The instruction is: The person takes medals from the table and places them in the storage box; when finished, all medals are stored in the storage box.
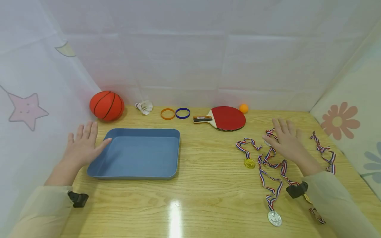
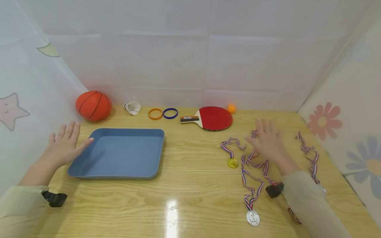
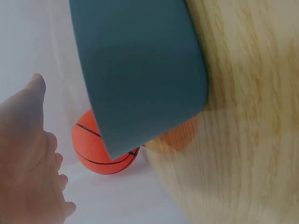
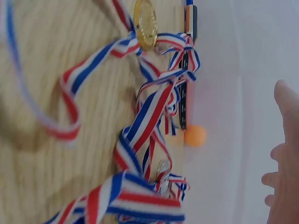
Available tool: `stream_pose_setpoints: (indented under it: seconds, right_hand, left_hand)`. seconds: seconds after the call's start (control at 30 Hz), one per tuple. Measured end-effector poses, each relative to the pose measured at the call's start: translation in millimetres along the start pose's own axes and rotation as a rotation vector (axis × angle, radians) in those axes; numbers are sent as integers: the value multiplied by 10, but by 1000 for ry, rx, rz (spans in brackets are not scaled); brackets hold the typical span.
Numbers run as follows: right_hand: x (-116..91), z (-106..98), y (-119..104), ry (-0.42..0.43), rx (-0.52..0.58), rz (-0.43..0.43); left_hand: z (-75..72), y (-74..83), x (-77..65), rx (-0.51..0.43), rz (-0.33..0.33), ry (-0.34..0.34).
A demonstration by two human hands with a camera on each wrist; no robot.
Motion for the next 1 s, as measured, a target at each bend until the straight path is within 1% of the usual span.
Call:
stream_pose_setpoints:
  seconds: [0.1, 0.23, 0.33, 0.53, 0.73, 1.0]
  right_hand:
    - [50, 3, -108, -7, 14, -31]
    - [125, -6, -314, -20, 31, -79]
    - [178, -9, -507, -31, 17, -125]
    - [266, 72, -885, -54, -7, -207]
    - [343, 225, -1253, -71, 13, -310]
    - [429, 570, -1732, -124, -16, -440]
  left_hand:
    - [2, 9, -14, -3, 11, 5]
    - [0, 22, -27, -9, 22, 8]
    - [4, 29, -29, -8, 31, 2]
    - [2, 45, -57, -11, 64, -3]
    - [11, 37, -80, -21, 104, 1]
    - [79, -8, -98, -16, 122, -13]
Point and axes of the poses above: each hand's wrist, its own x-axis towards the middle knuckle, its own z-axis out of the palm, y = z × x, the point moved 3 cm from there along x, towards the middle knuckle, and after that the axes turned 3 degrees about y, right-handed, at the moved point
